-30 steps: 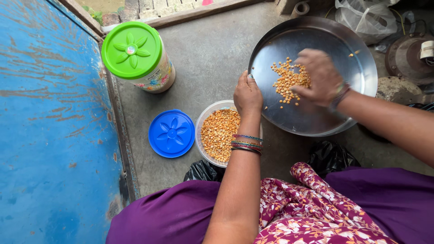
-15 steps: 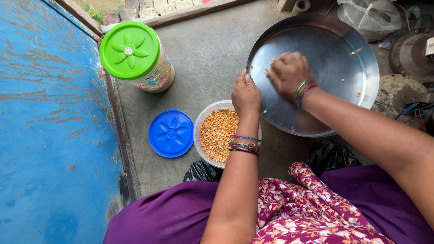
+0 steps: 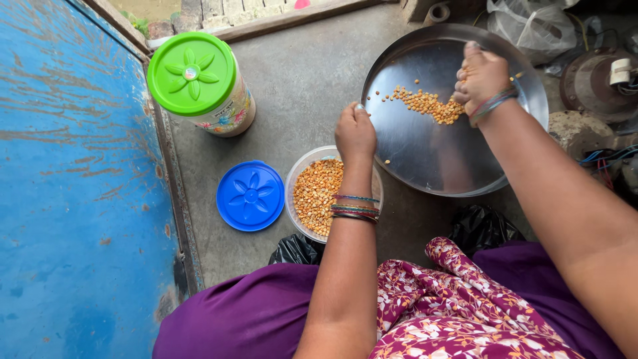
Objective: The person sits on the floor and sorts yellow split peas from a large metal tray into a plastic container by hand. They transfer the peas, close the container with a blue lid, and then pour the contents back into the tray.
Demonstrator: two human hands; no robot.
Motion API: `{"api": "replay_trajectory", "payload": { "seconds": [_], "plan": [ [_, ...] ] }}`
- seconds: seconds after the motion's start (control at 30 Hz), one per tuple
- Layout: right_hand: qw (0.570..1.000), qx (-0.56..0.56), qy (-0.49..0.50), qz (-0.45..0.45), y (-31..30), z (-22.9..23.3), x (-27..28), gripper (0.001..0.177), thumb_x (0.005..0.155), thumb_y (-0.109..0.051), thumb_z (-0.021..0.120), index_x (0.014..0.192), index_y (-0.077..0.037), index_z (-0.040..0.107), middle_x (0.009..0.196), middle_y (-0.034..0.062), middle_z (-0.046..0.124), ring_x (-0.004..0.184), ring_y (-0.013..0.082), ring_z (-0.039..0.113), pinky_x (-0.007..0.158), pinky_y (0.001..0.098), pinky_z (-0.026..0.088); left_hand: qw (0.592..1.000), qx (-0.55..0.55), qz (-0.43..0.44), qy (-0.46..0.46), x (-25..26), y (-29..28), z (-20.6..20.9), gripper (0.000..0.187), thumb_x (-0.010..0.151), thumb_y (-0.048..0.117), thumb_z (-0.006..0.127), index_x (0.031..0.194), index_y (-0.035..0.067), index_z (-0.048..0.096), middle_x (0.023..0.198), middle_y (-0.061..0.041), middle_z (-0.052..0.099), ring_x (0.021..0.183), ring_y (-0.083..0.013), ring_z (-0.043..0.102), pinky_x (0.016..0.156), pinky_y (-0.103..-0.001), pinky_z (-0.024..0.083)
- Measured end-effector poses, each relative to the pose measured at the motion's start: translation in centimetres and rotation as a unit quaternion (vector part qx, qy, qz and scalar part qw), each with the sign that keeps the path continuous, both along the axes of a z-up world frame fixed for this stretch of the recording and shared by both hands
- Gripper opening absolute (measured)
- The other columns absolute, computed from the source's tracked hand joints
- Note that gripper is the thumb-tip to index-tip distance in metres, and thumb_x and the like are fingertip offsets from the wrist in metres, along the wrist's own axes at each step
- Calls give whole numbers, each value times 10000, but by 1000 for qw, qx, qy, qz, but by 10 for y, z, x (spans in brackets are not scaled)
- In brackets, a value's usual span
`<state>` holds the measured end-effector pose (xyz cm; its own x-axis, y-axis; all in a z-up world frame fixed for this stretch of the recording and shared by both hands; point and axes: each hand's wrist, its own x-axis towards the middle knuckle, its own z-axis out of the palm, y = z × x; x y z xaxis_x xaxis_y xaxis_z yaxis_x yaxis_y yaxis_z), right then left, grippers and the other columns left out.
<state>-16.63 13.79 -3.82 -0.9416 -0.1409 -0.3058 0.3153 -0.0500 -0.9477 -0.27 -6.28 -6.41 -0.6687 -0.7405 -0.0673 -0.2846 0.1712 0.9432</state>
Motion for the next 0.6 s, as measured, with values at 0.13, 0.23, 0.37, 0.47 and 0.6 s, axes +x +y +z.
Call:
{"api": "replay_trajectory", "payload": {
  "seconds": [0.13,0.23,0.37,0.47,0.6],
  "plan": [
    [958,-220,-170,68,-11,28,24,419,1056,-495,633,841,-174,470,676,-41,457,486,56,377,428,199,293,997,35,49,45,-3,-19,21,366,962,255,537,1200,30,699,1058,-177,750,981,-302,723,887,-403,546],
    [947,-221,-185,143,-48,29,64,373,1036,-505,571,876,-178,488,686,-47,479,478,56,381,406,196,291,991,51,79,100,1,-36,42,342,973,251,549,1175,24,706,977,-141,751,889,-234,703,826,-368,550],
    [903,-269,-281,180,-108,13,150,211,1146,-295,503,996,-171,585,765,-72,495,579,17,452,452,185,315,980,94,95,145,10,-52,69,319,991,239,542,1164,23,700,907,-60,724,798,-133,652,754,-306,549],
    [957,-27,15,290,-136,9,208,238,1080,-294,534,943,-120,624,807,-1,612,664,96,532,557,274,436,978,125,90,138,17,-56,79,319,1011,252,546,1153,17,706,851,-36,684,743,-111,595,706,-294,534],
    [715,405,371,433,-137,25,238,232,870,-272,729,907,-43,726,945,190,738,924,372,675,834,458,493,975,148,87,139,20,-54,80,306,996,244,549,1152,24,692,844,0,676,726,-83,592,690,-276,531]
  ]
}}
